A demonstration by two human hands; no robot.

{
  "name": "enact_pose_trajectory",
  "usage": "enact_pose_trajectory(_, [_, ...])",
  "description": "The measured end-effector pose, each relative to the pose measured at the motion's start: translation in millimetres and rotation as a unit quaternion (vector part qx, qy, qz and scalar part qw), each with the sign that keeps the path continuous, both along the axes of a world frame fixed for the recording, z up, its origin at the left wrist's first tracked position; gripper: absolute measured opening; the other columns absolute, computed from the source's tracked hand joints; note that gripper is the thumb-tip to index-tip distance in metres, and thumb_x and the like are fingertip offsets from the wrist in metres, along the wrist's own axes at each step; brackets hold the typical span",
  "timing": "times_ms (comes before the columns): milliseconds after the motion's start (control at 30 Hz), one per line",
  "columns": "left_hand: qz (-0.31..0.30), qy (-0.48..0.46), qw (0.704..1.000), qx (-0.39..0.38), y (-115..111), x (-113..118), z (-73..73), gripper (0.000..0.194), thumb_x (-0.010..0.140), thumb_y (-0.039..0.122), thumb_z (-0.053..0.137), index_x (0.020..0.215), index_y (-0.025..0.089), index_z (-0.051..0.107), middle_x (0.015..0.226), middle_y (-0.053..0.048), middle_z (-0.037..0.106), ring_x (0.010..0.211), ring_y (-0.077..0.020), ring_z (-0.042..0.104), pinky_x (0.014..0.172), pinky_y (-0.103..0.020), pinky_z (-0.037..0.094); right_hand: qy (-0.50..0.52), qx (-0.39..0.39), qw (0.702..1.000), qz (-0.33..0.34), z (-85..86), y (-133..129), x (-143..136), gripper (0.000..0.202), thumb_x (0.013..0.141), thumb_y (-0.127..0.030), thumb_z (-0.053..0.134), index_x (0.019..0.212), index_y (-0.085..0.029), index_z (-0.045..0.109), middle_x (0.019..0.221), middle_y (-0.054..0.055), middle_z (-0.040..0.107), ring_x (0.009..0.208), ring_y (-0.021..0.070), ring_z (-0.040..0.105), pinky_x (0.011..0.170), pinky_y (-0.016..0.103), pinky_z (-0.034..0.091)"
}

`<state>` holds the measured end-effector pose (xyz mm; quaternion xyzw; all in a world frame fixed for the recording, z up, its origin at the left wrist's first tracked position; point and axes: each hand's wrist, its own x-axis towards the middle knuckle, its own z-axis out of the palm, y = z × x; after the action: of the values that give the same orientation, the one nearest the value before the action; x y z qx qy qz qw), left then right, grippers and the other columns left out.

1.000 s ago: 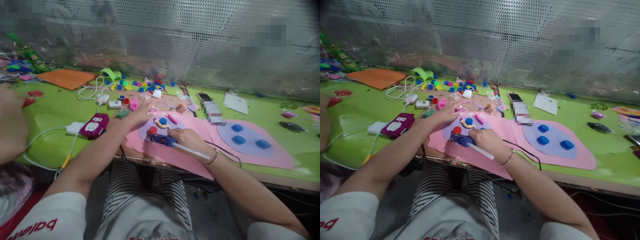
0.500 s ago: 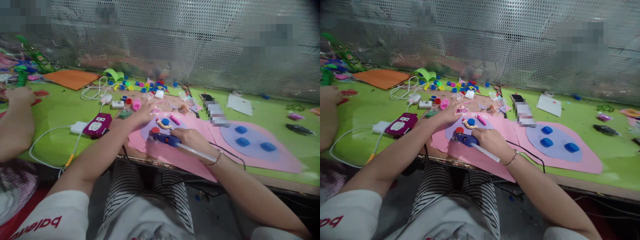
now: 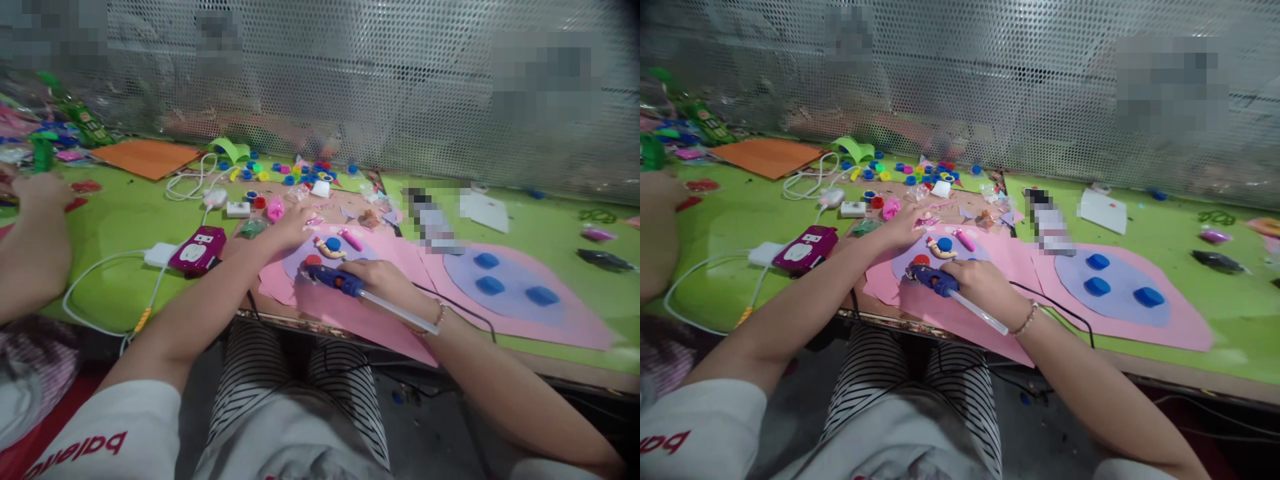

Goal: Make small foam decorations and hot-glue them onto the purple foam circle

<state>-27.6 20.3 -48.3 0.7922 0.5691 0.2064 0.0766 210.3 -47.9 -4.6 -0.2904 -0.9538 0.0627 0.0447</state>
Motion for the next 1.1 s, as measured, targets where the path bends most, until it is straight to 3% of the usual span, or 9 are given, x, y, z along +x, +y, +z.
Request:
enact_pose_trajectory(167, [0.002, -0.016, 1.000, 0.001, -2, 1, 0.7, 0.055, 0.080, 0.024, 0.050, 0.134, 0.021, 0.042, 0.143, -0.012, 0.038, 0.132, -0.0288, 0.038, 0.109, -0.043, 0.035, 0.001, 0.006, 1.000, 0.010, -2.7, 1, 0, 0.011, 0.085, -0.017, 0.049, 0.086, -0.017, 0.060, 0.075, 0.004, 0.064, 0.063, 0.0142, 0.056, 0.056, 0.025, 0.031])
enact_pose_trajectory(500, [0.007, -0.011, 1.000, -0.017, -1, 0, -2.9, 0.050, 0.082, 0.029, 0.049, 0.131, 0.019, 0.043, 0.142, -0.015, 0.036, 0.130, -0.0279, 0.041, 0.110, -0.043, 0.034, 0.156, 0.008, 0.988, -0.018, -7.4, 1, 6, 0.013, 0.082, -0.023, 0.050, 0.076, -0.018, 0.061, 0.064, 0.002, 0.061, 0.054, 0.0116, 0.052, 0.053, 0.025, 0.034])
enact_pose_trajectory(700, [-0.004, -0.013, 1.000, -0.015, -4, 1, 0.4, 0.052, 0.082, 0.028, 0.047, 0.134, 0.020, 0.040, 0.146, -0.013, 0.033, 0.136, -0.0268, 0.033, 0.112, -0.041, 0.030, 0.143, 0.010, 0.989, -0.021, -11.5, 4, 6, 0.010, 0.080, -0.021, 0.053, 0.078, -0.018, 0.063, 0.065, 0.002, 0.063, 0.055, 0.0120, 0.055, 0.055, 0.025, 0.037])
enact_pose_trajectory(1100, [0.004, -0.002, 1.000, -0.018, -3, 0, -0.7, 0.054, 0.082, 0.028, 0.046, 0.135, 0.020, 0.041, 0.136, -0.014, 0.042, 0.127, -0.0276, 0.042, 0.106, -0.043, 0.037, 0.077, 0.038, 0.996, 0.017, -18.3, 11, 4, 0.013, 0.083, -0.025, 0.050, 0.082, -0.020, 0.062, 0.071, 0.003, 0.064, 0.058, 0.0147, 0.056, 0.054, 0.026, 0.033])
